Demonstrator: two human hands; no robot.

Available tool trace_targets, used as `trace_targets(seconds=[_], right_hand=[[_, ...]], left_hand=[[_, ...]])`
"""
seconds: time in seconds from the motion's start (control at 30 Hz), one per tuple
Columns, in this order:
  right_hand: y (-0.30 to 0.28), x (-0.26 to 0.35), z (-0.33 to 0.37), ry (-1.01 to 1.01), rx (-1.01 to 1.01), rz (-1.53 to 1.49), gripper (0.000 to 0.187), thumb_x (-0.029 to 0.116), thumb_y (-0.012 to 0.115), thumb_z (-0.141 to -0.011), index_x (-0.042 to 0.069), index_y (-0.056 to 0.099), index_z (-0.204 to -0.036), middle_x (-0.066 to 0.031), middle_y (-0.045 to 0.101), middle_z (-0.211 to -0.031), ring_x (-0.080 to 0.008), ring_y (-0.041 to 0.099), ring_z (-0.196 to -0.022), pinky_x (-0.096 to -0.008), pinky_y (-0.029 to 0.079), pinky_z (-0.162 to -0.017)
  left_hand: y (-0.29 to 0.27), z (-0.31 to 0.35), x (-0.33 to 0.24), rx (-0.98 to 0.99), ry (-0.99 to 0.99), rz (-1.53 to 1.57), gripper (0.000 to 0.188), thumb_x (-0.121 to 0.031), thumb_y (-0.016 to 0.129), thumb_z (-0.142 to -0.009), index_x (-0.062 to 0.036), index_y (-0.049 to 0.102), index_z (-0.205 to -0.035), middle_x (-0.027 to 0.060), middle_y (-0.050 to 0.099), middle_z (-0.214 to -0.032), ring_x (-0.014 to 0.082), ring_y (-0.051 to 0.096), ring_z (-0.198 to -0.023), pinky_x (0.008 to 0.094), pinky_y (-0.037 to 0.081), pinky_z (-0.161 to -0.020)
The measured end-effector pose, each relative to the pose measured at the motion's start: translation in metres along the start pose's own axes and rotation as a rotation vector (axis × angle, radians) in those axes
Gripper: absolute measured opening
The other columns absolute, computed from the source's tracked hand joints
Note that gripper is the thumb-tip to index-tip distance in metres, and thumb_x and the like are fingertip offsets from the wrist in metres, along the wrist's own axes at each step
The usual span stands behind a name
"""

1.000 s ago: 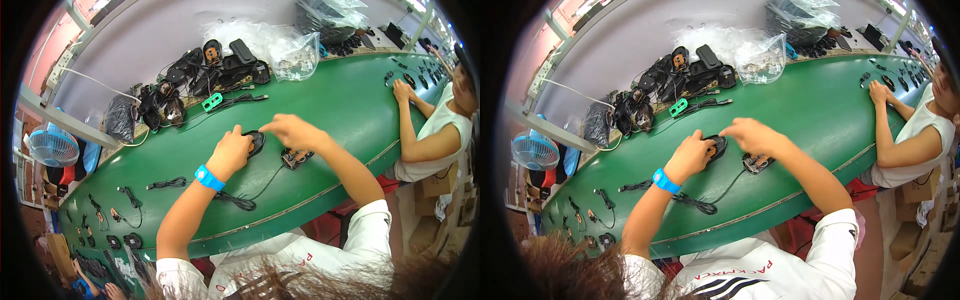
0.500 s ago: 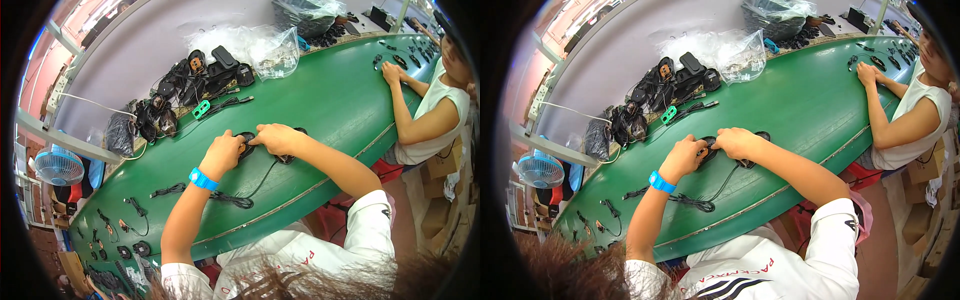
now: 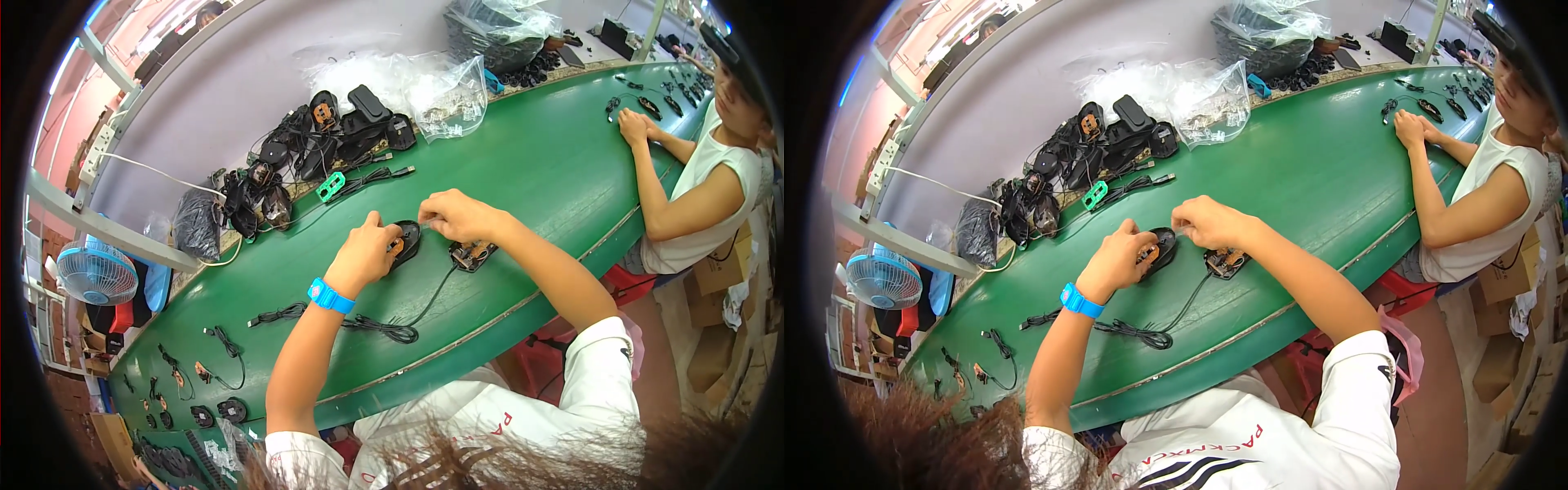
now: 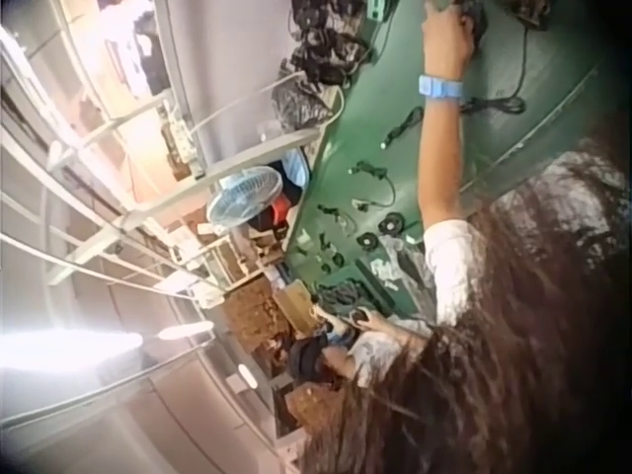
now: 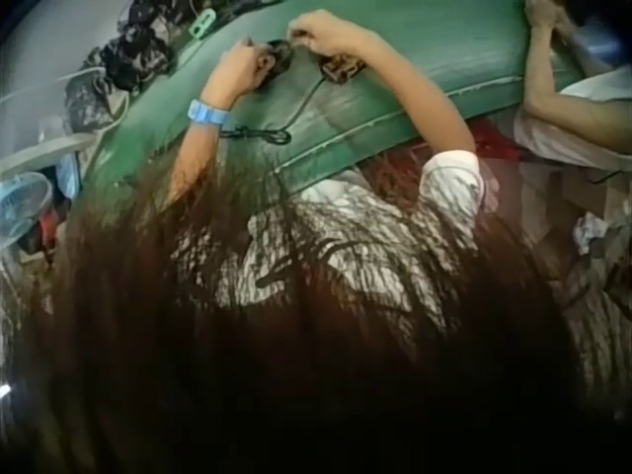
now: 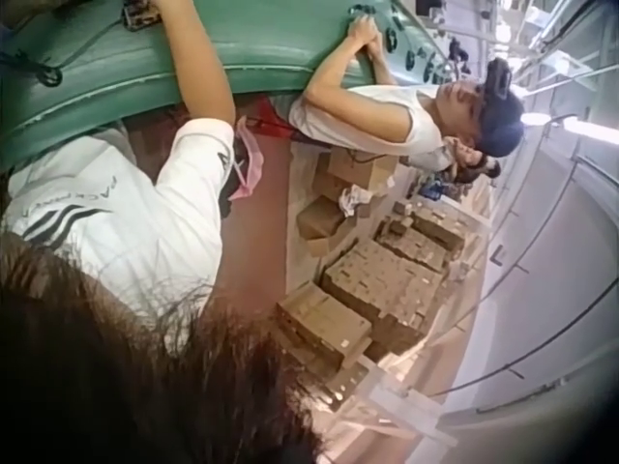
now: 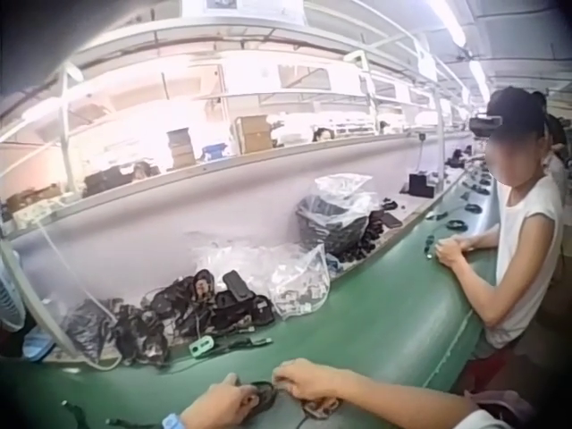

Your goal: Assemble internal components including PCB and scroll wheels into computer mouse shells.

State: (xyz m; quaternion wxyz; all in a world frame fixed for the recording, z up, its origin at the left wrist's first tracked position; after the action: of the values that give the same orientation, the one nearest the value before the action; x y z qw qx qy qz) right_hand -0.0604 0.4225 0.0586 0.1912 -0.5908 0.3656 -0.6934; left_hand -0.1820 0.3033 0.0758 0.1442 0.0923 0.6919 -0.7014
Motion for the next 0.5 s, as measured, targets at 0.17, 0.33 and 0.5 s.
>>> trace_targets(seconds=[0.17, 0.33, 0.5], right_hand=[[0.002, 0.01, -0.005, -0.089, -0.098, -0.133, 0.022, 0.002, 0.063, -0.088, 0.004, 0.076, -0.107, -0.0189, 0.07, -0.102, -0.0372, 0.068, -0.096, -0.0439, 0.056, -0.087], [0.003, 0.016, -0.007, -0.095, -0.156, -0.137, 0.017, 0.004, 0.067, -0.088, 0.003, 0.077, -0.101, -0.0185, 0.071, -0.104, -0.0357, 0.069, -0.094, -0.0428, 0.057, -0.084], [0.002, 0.017, -0.005, -0.106, -0.146, -0.154, 0.014, 0.001, 0.069, -0.086, 0.002, 0.077, -0.097, -0.0171, 0.07, -0.101, -0.0331, 0.07, -0.091, -0.0405, 0.057, -0.081]], left_hand=[[-0.003, -0.001, -0.001, 0.002, 0.004, 0.005, 0.032, -0.017, 0.077, -0.084, -0.0125, 0.072, -0.115, 0.0174, 0.059, -0.103, 0.0402, 0.064, -0.087, 0.0485, 0.056, -0.08], [-0.001, -0.002, -0.003, 0.008, 0.006, 0.007, 0.031, -0.017, 0.075, -0.085, -0.0116, 0.071, -0.115, 0.018, 0.058, -0.104, 0.041, 0.065, -0.088, 0.0493, 0.056, -0.08], [0.005, -0.002, 0.0, 0.008, 0.025, 0.021, 0.027, -0.015, 0.072, -0.089, -0.0091, 0.069, -0.115, 0.0206, 0.056, -0.106, 0.0436, 0.066, -0.087, 0.0515, 0.057, -0.078]])
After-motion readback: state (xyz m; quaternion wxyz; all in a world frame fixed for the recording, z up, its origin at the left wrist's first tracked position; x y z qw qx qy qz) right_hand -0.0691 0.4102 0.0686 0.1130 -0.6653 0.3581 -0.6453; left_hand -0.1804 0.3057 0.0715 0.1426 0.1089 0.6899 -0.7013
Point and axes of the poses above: each hand's wrist, its own z-axis away from the middle knuckle, its own y-axis out of the palm, x = y × z, the point moved 6 cm from there along -z, towards the middle knuckle
